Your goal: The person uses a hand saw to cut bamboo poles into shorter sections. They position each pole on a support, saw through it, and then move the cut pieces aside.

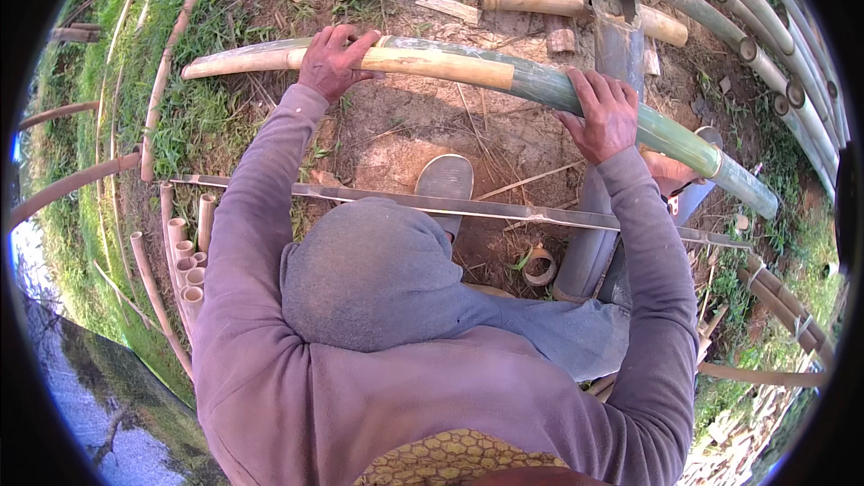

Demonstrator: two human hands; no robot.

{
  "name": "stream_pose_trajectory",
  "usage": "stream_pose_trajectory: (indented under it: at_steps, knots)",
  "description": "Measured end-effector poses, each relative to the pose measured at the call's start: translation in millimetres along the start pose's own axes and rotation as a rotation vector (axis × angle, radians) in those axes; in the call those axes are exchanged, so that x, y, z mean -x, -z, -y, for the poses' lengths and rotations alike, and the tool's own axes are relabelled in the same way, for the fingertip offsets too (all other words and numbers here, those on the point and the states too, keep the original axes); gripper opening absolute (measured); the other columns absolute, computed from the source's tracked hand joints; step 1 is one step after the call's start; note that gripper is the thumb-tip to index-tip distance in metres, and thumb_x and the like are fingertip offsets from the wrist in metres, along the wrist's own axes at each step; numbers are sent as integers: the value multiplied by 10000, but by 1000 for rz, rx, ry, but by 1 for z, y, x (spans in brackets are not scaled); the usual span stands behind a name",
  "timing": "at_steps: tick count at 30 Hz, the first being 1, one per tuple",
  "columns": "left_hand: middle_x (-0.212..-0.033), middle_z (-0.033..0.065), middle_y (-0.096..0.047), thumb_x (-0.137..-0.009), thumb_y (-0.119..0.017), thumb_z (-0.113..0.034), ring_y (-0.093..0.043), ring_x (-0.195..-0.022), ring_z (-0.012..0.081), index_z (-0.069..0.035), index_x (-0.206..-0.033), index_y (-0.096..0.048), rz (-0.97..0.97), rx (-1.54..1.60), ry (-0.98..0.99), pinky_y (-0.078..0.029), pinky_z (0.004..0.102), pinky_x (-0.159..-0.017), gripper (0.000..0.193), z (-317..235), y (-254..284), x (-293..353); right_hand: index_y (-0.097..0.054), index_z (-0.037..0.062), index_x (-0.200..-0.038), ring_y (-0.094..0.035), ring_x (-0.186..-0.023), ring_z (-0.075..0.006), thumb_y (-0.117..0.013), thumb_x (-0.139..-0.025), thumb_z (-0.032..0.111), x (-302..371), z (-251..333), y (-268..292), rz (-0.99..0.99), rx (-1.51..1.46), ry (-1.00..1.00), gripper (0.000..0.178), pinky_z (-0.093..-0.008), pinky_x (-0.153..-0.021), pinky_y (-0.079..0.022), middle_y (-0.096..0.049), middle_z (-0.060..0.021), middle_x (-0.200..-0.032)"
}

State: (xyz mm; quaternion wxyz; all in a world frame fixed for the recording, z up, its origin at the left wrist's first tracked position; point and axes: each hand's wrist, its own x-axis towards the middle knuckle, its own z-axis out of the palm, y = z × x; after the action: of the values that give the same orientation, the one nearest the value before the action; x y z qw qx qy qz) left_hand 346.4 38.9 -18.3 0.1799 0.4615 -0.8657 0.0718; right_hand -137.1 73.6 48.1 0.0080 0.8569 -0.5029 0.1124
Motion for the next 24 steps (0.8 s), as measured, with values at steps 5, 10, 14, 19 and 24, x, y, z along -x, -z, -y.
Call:
stream_pose_trajectory:
  at_steps: [5, 10, 14, 19, 24]
  knots:
    - [-1251, 108, -605, -764, -857, -534, -596, -1115, 329, -198, -1434, -633, 59, -64, 44, -502, 484, -970, 782, -12, -2, -42, -574, 233, -1470, -622, -1287, -273, -880, -804, 400, -36, -58, 18, 64, 77, 16, 752, -524, -1152, -382, -659, -40, -1386]
    - [-1255, 98, -610, -925, -743, -523, -588, -1125, 327, -171, -1412, -625, 102, -72, 79, -481, 488, -964, 613, -27, -18, -81, -546, 293, -1503, -554, -1406, -258, -830, -857, 493, -64, -95, 16, 203, 149, -66, 734, -554, -1263, -273, -633, -5, -1461]
    - [-1196, 81, -610, -972, -645, -616, -569, -1112, 298, -168, -1412, -621, 113, -101, 80, -460, 461, -960, 628, -39, -25, -95, -517, 318, -1545, -528, -1436, -247, -806, -885, 514, -77, -116, 26, 249, 203, -79, 747, -575, -1291, -227, -616, 10, -1493]
    - [-1229, 73, -618, -1003, -626, -575, -548, -1209, 293, -171, -1446, -605, 93, -131, 88, -414, 463, -1021, 600, -63, -28, -118, -504, 338, -1570, -485, -1479, -253, -813, -893, 486, -67, -135, 28, 181, 200, -143, 758, -622, -1283, -217, -589, -1, -1523]
    - [-1423, 99, -631, -1033, -607, -548, -582, -1318, 313, -187, -1524, -552, 150, 105, 180, -415, 492, -1118, 612, -52, -47, -109, -575, 189, -1493, -550, -1381, -326, -825, -908, 362, -6, -85, 45, -416, -48, -293, 660, -563, -1220, -323, -633, -71, -1442]
